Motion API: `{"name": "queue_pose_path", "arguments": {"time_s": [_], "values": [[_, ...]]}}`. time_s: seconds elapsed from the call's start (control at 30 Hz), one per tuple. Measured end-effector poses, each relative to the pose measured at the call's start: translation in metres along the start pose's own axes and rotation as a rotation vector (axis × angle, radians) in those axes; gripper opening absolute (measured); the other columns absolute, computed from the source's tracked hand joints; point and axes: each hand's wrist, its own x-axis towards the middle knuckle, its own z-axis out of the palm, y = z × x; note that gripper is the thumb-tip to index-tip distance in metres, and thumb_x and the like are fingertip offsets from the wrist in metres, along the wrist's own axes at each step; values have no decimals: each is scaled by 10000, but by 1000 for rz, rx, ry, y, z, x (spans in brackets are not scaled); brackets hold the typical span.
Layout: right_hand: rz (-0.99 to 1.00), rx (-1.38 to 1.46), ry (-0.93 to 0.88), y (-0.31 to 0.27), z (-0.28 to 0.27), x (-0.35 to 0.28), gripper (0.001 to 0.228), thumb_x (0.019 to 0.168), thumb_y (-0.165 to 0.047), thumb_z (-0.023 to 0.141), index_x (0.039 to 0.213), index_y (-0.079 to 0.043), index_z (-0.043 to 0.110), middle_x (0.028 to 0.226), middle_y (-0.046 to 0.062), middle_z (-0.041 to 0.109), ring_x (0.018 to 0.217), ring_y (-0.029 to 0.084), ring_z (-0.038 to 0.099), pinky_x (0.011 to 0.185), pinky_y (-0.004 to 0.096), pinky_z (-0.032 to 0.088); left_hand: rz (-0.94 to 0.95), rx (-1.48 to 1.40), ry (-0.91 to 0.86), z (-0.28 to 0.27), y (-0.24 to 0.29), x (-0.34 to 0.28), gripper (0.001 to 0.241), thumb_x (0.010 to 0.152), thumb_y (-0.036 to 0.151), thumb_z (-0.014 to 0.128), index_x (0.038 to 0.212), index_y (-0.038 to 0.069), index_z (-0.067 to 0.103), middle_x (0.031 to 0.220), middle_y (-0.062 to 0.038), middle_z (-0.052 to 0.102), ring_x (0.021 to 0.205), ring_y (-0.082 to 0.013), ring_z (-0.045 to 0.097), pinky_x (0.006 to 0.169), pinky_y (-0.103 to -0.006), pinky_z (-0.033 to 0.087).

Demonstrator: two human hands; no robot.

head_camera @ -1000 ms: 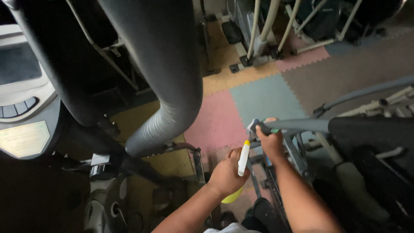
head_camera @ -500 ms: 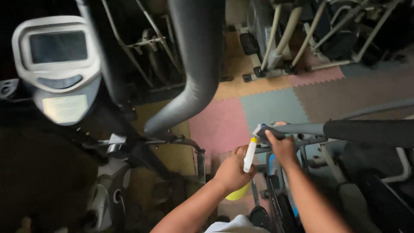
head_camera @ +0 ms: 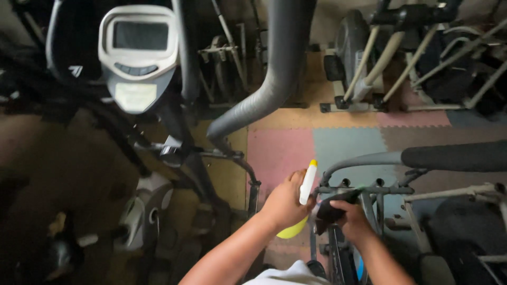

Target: Cleaning an elliptical machine using a spray bottle and a cloth.

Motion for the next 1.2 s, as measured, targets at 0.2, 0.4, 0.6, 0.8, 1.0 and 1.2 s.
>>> {"name": "queue_pose_path", "arguments": {"time_s": [0.2,0.4,0.6,0.8,1.0,1.2], "values": [[196,119,-204,-1,16,1,254,808,-99,700,1058,-62,683,943,85,732,887,286,704,858,461,555,8,61,103,-24,12,-20,677,799,184,709,1409,19,466,1242,-251,607,1184,-455,572,975,-482,490],[332,199,-420,-28,50,-20,424,782,-247,585,1126,-32,708,1054,127,769,952,325,740,902,485,548,-34,0,207,-40,18,-43,635,800,161,697,1387,34,493,1261,-232,611,1180,-448,575,977,-475,483],[264,366,-255,-38,91,-36,513,915,-434,543,1224,-46,677,1137,155,744,1029,346,696,955,506,511,-16,-2,234,-58,11,-51,594,808,145,690,1362,44,501,1307,-230,608,1230,-433,568,1016,-459,478],[367,223,-291,-48,127,-53,589,885,-410,511,1305,-14,629,1216,172,734,1081,335,710,973,494,534,-170,19,169,-83,12,-53,535,827,170,679,1330,73,526,1262,-202,638,1206,-411,595,998,-446,493],[175,218,-352,-32,134,-33,529,1017,-369,514,1412,-26,592,1300,187,655,1097,336,659,925,477,555,-12,-18,222,-102,2,-62,559,818,146,682,1348,59,524,1320,-209,622,1248,-414,579,1039,-437,480],[237,617,-811,-36,165,-34,525,1059,-380,452,1435,-27,552,1485,259,562,1223,397,614,886,529,517,-14,-10,228,-123,-7,-70,607,806,133,679,1387,70,513,1332,-202,628,1268,-410,571,1041,-436,474]]}}
